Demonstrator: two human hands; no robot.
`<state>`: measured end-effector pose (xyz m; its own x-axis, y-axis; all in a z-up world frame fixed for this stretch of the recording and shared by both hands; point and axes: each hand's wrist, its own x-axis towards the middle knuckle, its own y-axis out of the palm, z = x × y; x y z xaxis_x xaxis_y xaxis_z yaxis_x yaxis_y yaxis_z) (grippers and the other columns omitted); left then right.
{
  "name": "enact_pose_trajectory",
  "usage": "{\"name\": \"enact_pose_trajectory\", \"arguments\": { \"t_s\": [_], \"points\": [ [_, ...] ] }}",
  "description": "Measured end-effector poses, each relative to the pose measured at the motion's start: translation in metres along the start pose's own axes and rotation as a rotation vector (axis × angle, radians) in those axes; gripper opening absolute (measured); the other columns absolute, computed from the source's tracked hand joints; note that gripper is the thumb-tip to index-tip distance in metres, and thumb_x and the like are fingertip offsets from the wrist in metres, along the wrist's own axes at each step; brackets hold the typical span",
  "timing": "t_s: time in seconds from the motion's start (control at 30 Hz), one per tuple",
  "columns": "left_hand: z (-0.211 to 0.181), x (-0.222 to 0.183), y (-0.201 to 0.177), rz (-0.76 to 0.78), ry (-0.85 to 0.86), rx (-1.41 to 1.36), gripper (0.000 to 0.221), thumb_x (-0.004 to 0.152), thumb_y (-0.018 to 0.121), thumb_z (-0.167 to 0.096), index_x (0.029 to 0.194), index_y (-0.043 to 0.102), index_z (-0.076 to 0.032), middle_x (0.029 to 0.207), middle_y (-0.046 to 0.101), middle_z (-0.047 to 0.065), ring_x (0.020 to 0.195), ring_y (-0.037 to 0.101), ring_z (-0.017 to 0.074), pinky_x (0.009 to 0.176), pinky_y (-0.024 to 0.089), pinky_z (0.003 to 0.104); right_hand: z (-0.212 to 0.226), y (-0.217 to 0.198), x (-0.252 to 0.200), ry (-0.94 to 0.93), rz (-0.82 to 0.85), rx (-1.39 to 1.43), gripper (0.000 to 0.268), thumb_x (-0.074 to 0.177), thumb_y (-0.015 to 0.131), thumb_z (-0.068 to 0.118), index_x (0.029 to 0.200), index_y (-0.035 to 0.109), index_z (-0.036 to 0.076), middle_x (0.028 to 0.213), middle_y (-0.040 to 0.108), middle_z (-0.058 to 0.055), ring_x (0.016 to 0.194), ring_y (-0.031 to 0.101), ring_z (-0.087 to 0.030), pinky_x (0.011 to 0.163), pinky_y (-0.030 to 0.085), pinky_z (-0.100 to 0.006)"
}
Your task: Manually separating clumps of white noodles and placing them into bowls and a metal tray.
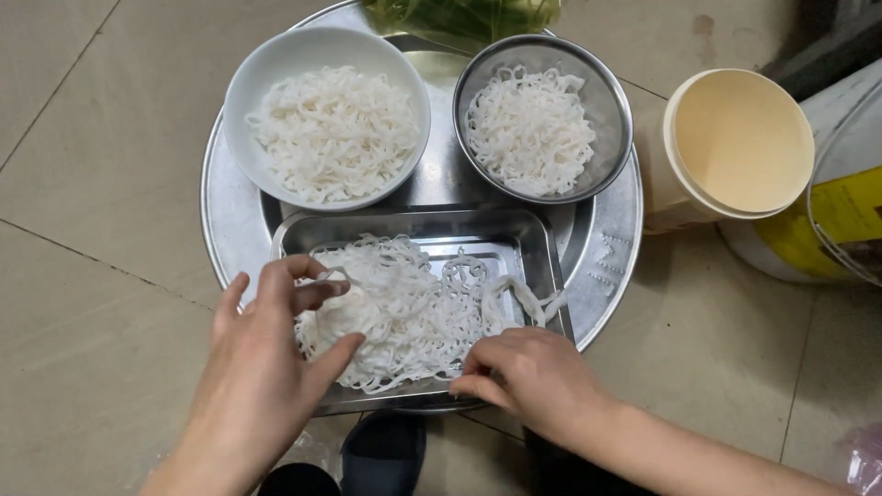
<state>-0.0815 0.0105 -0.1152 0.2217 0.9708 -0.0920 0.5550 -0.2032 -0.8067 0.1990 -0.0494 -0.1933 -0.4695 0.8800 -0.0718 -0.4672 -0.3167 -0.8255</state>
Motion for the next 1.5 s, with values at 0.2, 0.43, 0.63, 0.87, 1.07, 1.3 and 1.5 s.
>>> {"name": "enact_pose_trajectory", "arguments": {
  "t_s": [0.2, 0.43, 0.63, 0.87, 1.07, 1.3, 1.5],
  "points": [
    [-0.003, -0.015, 0.006, -0.111, 0.175, 0.552, 0.052, 0.093, 0.069, -0.052, 0.134, 0.055, -0.024, 0.098, 0.079, 0.000, 0.117, 0.068, 0.0274, 0.128, 0.015, 0.067, -0.003, -0.004, -0.001, 0.040, 0.013, -0.005, 0.030, 0.098, 0.070, 0.025, 0.127, 0.073, 0.020, 0.117, 0.073, -0.005, 0.104, 0.071, -0.029, 0.075, 0.059, -0.045],
    [-0.001, -0.019, 0.003, -0.251, 0.132, 0.592, 0.031, 0.082, 0.084, -0.042, 0.092, 0.064, -0.020, 0.087, 0.072, -0.004, 0.107, 0.068, 0.0267, 0.130, 0.021, 0.063, -0.022, 0.002, -0.001, 0.174, 0.066, -0.228, 0.045, 0.090, 0.078, 0.061, 0.076, 0.070, 0.019, 0.075, 0.075, 0.001, 0.074, 0.072, -0.026, 0.066, 0.055, -0.045],
    [0.004, -0.025, 0.005, -0.140, 0.062, 0.553, 0.105, 0.077, 0.078, -0.048, 0.161, 0.036, -0.002, 0.115, 0.071, 0.004, 0.105, 0.065, 0.0273, 0.128, 0.013, 0.066, -0.013, -0.007, -0.001, 0.190, 0.148, -0.154, 0.057, 0.089, 0.064, 0.000, 0.141, 0.065, 0.023, 0.127, 0.060, -0.008, 0.110, 0.066, -0.034, 0.070, 0.058, -0.050],
    [0.003, -0.021, -0.010, -0.093, -0.002, 0.434, 0.120, 0.077, 0.079, -0.049, 0.169, 0.019, 0.001, 0.136, 0.060, 0.015, 0.121, 0.058, 0.0355, 0.120, 0.010, 0.071, -0.028, -0.012, -0.004, 0.018, -0.072, -0.466, 0.042, 0.095, 0.076, 0.051, 0.072, 0.076, 0.016, 0.074, 0.063, -0.004, 0.070, 0.068, -0.032, 0.062, 0.052, -0.048],
    [-0.001, -0.023, -0.002, -0.036, 0.087, 0.370, 0.096, 0.086, 0.071, -0.052, 0.162, 0.035, -0.005, 0.137, 0.060, 0.013, 0.131, 0.055, 0.0266, 0.120, 0.013, 0.071, -0.026, -0.024, -0.003, 0.075, 0.164, -0.239, 0.051, 0.087, 0.083, 0.045, 0.128, 0.069, 0.018, 0.112, 0.064, -0.005, 0.097, 0.067, -0.036, 0.081, 0.055, -0.051],
    [-0.009, -0.023, -0.005, -0.065, 0.126, 0.388, 0.080, 0.091, 0.065, -0.051, 0.156, 0.045, -0.007, 0.138, 0.062, 0.010, 0.129, 0.056, 0.0261, 0.124, 0.009, 0.068, -0.051, -0.040, 0.009, 0.214, 0.029, -0.282, 0.045, 0.092, 0.076, 0.037, 0.134, 0.070, 0.021, 0.104, 0.068, -0.003, 0.094, 0.070, -0.029, 0.068, 0.058, -0.046],
    [-0.017, -0.020, -0.003, -0.034, 0.149, 0.310, 0.071, 0.092, 0.065, -0.050, 0.150, 0.051, -0.011, 0.136, 0.064, 0.008, 0.129, 0.056, 0.0251, 0.124, 0.008, 0.066, -0.081, -0.026, 0.018, 0.140, 0.033, -0.527, 0.032, 0.092, 0.074, 0.043, 0.109, 0.074, 0.016, 0.105, 0.068, -0.006, 0.099, 0.063, -0.033, 0.080, 0.052, -0.047]
  ]
}}
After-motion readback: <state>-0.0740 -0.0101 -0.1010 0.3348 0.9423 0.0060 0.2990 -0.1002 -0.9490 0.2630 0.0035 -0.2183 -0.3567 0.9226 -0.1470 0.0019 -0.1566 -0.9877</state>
